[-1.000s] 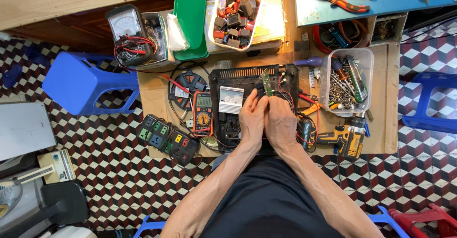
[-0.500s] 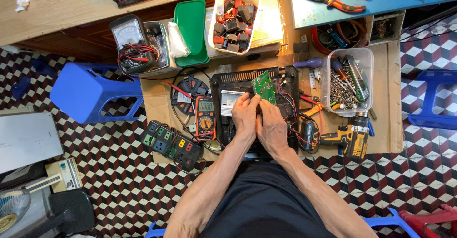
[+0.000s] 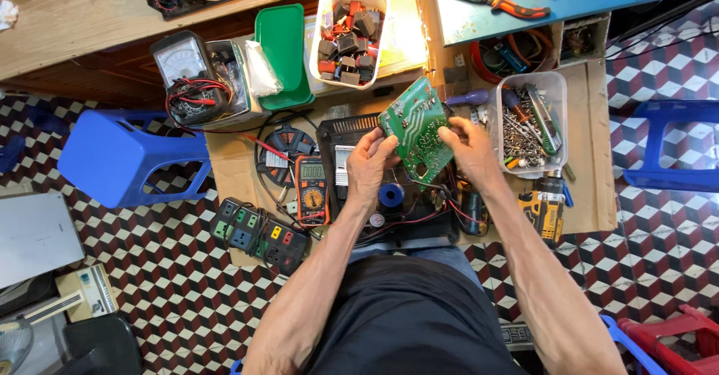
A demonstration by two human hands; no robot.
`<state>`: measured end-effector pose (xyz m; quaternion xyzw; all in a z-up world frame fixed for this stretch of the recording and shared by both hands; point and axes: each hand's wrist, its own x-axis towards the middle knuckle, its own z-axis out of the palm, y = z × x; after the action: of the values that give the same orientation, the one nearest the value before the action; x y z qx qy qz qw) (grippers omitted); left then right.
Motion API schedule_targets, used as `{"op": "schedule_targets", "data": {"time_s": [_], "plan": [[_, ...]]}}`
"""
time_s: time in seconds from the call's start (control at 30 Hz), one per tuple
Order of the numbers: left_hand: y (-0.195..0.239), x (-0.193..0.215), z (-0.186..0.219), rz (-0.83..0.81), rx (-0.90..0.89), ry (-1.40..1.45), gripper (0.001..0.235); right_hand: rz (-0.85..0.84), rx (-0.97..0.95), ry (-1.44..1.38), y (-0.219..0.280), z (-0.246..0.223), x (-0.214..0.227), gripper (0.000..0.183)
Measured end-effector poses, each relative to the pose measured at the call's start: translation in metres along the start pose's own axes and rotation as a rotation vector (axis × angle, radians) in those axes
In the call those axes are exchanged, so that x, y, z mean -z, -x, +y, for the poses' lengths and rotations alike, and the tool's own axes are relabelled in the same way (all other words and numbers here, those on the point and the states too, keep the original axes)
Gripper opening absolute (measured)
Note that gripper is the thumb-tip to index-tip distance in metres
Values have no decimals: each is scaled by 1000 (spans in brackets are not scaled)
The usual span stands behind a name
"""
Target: The person tests a small black component with a multimeter, then uses a magnifying glass to inspect it. They cut a wire with pliers and use a heat gun to apply heat to a circuit board. The person handles various electronic components and tools throughout the process.
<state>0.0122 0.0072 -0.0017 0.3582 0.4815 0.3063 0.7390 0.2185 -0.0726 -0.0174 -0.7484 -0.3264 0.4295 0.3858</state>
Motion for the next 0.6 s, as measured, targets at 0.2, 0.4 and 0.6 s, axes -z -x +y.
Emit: {"op": "schedule_targets", "data": {"time_s": [0.2, 0.4, 0.6], "plan": [[-9, -12, 14, -112, 112, 228, 47, 5, -75, -206, 3, -21, 35, 41], [-17, -21, 42, -357, 47, 370, 39, 146, 31, -655, 13, -65, 53, 26], [-12, -1, 51, -193, 109, 383, 38, 331, 53, -393, 25, -66, 8, 26]]}}
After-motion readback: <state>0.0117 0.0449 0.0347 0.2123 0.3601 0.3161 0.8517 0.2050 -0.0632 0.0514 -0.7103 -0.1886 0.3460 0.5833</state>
